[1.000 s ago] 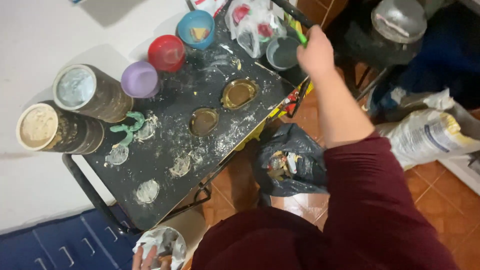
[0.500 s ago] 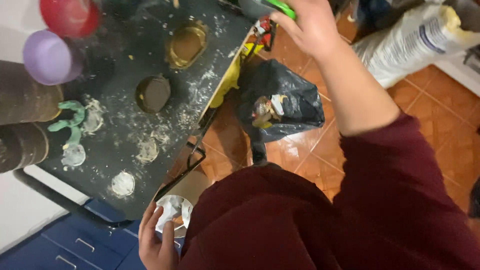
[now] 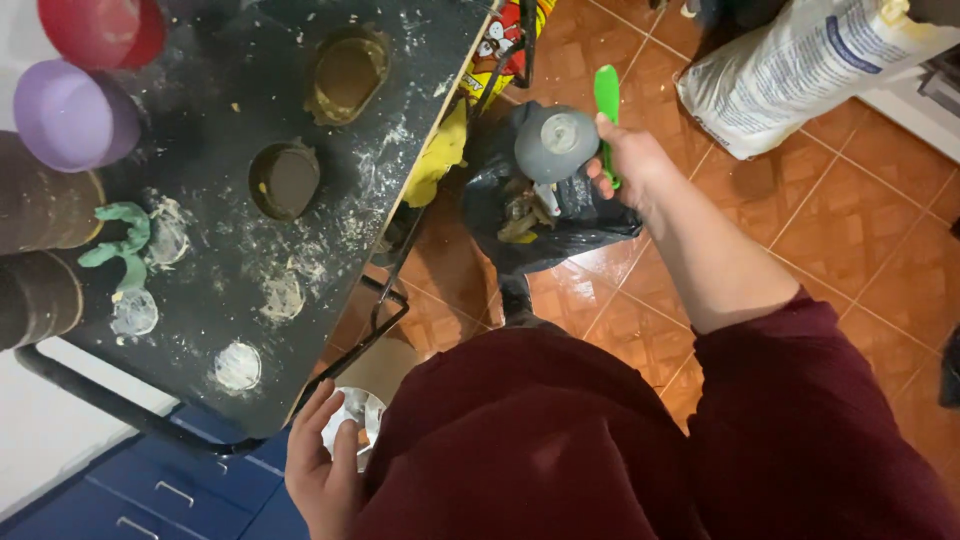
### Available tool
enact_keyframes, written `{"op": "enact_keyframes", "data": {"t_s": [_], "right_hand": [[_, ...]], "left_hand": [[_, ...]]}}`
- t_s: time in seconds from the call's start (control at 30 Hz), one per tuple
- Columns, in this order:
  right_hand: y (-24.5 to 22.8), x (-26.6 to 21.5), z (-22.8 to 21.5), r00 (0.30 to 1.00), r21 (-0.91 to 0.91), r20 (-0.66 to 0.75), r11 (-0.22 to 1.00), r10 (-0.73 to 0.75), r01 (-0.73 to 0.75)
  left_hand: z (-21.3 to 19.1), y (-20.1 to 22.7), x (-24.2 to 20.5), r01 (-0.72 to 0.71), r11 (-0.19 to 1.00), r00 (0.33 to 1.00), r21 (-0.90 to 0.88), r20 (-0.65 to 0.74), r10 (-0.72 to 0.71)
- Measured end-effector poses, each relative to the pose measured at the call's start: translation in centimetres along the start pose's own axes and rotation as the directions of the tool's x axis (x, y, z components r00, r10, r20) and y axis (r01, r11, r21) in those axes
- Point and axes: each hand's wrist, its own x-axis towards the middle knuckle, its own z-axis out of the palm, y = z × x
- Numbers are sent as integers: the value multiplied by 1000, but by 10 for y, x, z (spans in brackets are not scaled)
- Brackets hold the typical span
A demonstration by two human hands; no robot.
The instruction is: The person mixes a yellowish paste in a small container using a green spatula. They add a small amount of red liquid from a bottle into the mixture and continue stirring. The person also handles a small white object and a green plastic tool on the cluttered workbench.
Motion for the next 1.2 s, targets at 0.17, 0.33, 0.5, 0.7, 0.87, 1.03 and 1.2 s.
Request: {"op": "enact_keyframes", "data": {"t_s": [0.17,0.33,0.5,0.7,0.87,1.03,1.2], "right_hand": [[-14,-21,4,1000,131,-12,991,22,-20],[84,6,-29,994,-53,-96,997,-58,53],[89,-2,-22,960,-304,-275,952,-59,-28],[24,-86,133,639,-678,547,161,-540,717],[7,-128,287,109,-199,933,-241,-342,950],[24,-115,340,94,-189,955,-331,-280,924],[-7,-90,345,169,-226,967,-337,-190,914]], "left_hand": [[2,2,-8,156,986,982,-56,-101,-161],[-11,12,-17,39,999,990,31,-136,-35],[-17,6,-26,-122,982,964,146,-217,152],[-11,-14,-9,-67,989,982,133,-166,89],[-3,-9,38,-212,977,956,-20,-213,203],[-6,-49,74,156,896,955,-415,-170,-244],[-16,-82,96,41,849,983,-527,-133,-130]]}}
